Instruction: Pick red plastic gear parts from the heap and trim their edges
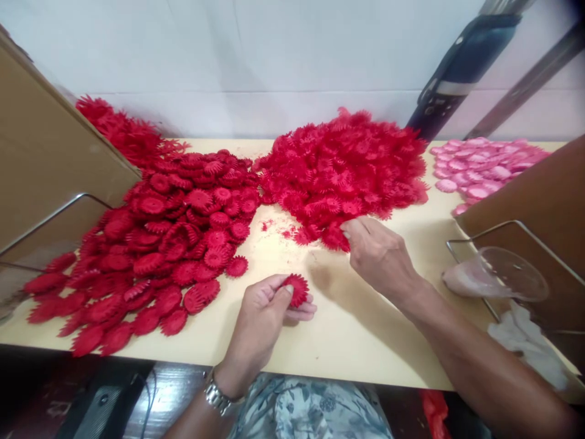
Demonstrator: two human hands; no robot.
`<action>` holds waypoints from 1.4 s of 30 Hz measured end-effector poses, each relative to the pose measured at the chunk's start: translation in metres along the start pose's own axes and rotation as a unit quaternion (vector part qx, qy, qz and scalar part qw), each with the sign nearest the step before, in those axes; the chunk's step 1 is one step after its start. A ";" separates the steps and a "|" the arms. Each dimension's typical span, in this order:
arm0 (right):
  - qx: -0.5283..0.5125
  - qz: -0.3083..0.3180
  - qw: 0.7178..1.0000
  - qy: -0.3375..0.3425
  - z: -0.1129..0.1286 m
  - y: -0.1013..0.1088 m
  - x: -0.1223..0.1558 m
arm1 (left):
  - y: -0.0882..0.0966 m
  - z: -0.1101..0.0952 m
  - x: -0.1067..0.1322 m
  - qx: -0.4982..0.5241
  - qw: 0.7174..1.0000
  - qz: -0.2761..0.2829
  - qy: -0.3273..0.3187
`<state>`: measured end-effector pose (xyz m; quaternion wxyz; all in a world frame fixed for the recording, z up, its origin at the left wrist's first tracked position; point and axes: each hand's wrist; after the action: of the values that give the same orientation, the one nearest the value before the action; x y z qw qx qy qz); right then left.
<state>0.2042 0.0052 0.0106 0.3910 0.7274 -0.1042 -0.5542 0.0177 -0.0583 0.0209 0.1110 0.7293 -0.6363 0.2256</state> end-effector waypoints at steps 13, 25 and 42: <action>-0.486 0.160 0.851 -0.119 0.032 0.003 -0.001 | -0.014 0.005 -0.004 0.123 0.987 0.098 0.004; -0.439 0.093 0.892 -0.050 0.034 0.001 0.002 | -0.011 0.012 -0.007 0.005 0.995 0.073 -0.069; -0.092 0.000 0.995 -0.029 -0.014 -0.002 0.000 | -0.002 -0.023 -0.022 -0.028 0.998 0.040 -0.044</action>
<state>0.2165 0.0131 0.0102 0.4534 0.6720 -0.0636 -0.5821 0.0130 -0.0287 0.0309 0.0942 0.7088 -0.6757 0.1794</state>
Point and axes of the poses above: each hand's wrist, its own x-axis away from the middle knuckle, its own y-axis out of the back of the hand, z = x × y, and after that the axes turned 11 degrees about -z, right-handed
